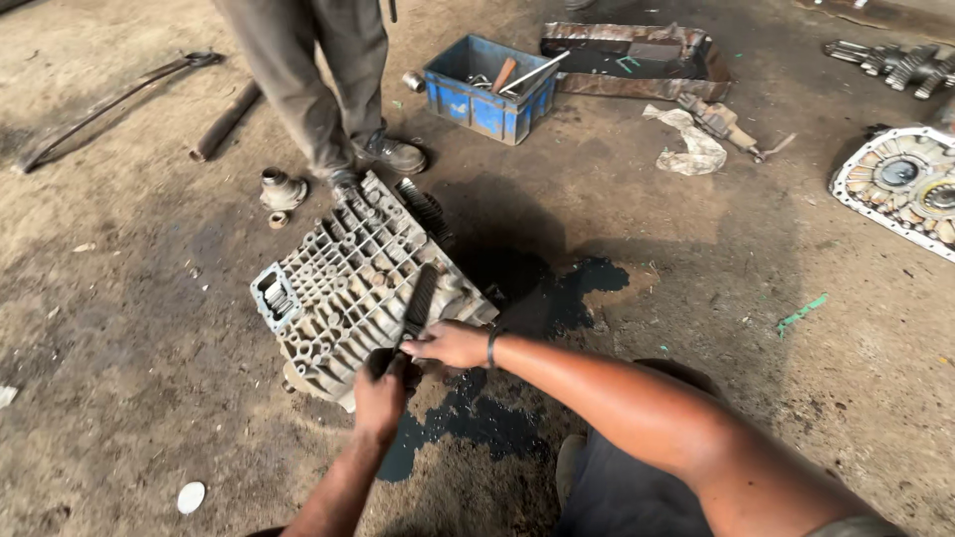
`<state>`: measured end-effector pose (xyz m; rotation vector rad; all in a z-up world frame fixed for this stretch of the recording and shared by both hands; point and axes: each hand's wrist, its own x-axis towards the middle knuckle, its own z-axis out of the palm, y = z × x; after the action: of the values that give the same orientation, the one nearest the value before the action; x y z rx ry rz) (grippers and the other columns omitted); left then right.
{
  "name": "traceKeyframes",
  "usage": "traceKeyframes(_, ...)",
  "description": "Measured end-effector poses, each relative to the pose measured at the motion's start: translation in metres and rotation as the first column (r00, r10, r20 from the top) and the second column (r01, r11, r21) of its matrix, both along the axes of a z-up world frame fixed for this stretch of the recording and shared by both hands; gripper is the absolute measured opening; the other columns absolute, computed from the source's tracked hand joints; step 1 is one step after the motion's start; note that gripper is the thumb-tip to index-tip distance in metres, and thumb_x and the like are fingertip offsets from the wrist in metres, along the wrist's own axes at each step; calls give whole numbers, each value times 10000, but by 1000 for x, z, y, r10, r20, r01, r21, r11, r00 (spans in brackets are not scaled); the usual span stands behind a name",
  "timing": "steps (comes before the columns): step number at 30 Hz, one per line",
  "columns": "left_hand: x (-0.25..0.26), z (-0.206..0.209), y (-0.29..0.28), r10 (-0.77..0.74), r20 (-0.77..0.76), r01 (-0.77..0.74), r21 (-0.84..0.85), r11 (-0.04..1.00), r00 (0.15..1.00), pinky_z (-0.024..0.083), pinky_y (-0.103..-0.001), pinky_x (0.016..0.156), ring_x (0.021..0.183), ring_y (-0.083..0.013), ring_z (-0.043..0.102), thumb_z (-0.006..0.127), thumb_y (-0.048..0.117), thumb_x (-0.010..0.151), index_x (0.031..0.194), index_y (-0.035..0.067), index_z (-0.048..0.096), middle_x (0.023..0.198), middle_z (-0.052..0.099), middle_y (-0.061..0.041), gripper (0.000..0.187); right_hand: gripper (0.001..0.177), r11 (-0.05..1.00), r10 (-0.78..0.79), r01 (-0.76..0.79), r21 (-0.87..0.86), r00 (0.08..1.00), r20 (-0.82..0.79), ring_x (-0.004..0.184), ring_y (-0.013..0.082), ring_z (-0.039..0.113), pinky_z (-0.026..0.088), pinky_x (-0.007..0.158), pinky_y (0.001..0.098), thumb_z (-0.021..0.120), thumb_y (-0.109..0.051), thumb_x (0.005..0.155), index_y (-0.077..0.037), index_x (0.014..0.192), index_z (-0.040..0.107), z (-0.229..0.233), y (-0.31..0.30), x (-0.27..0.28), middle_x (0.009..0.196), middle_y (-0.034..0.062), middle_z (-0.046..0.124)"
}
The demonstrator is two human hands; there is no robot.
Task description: The person scrubs the exterior of a large metal engine block with a wire brush, focusing on the fins and crevices. Another person occasionally assists by using a wrench on the engine.
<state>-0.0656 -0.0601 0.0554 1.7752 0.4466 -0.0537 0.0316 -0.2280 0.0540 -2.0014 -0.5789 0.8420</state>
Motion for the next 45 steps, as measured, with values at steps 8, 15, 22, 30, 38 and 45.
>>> traceKeyframes(8,17,-11,7,140,346,-206,161,965,928,574,-371,685,821,-234,691,498,173,1084,1252,-44,486,1072,701,-205,274,613,997,-45,25,76,957,286,759,161,635,526,727,362,472,-645,995,-64,1068,650,-26,19,13,818,29,635)
traceKeyframes(15,41,-61,47,-62,-328,141,223,965,943,538,-419,583,640,-263,653,606,152,1006,1097,-47,695,895,772,-214,236,501,913,276,-172,-371,929,248,675,226,577,511,631,437,589,-562,965,-82,1098,649,-3,9,8,786,42,617)
traceKeyframes(22,44,-74,33,-37,14,32,241,970,999,543,-381,592,663,-216,662,761,233,869,1086,-4,668,838,755,-139,335,490,971,183,-77,-225,845,502,813,304,707,547,732,463,589,-514,982,-35,1050,668,-41,13,24,921,161,717)
traceKeyframes(30,34,-38,2,-99,199,85,80,993,975,582,-329,641,696,-160,734,763,248,869,1019,16,727,836,828,-98,279,508,984,-168,163,66,983,69,893,194,654,532,800,378,601,-496,1001,-44,1226,652,-52,22,33,1044,118,724)
traceKeyframes(38,42,-40,-9,-138,247,85,216,973,959,638,-317,716,764,-158,806,825,136,794,1086,22,658,868,815,-108,355,381,950,-133,160,267,984,-117,1012,90,644,518,924,269,667,-310,990,-38,1255,703,-68,21,45,1116,15,746)
traceKeyframes(45,33,-10,-8,-242,107,209,257,944,964,692,-289,697,746,-142,828,765,259,889,1218,68,602,938,808,-104,414,300,947,-179,233,220,954,-240,716,96,599,527,600,251,700,-272,989,-33,1172,692,-55,15,48,931,33,707)
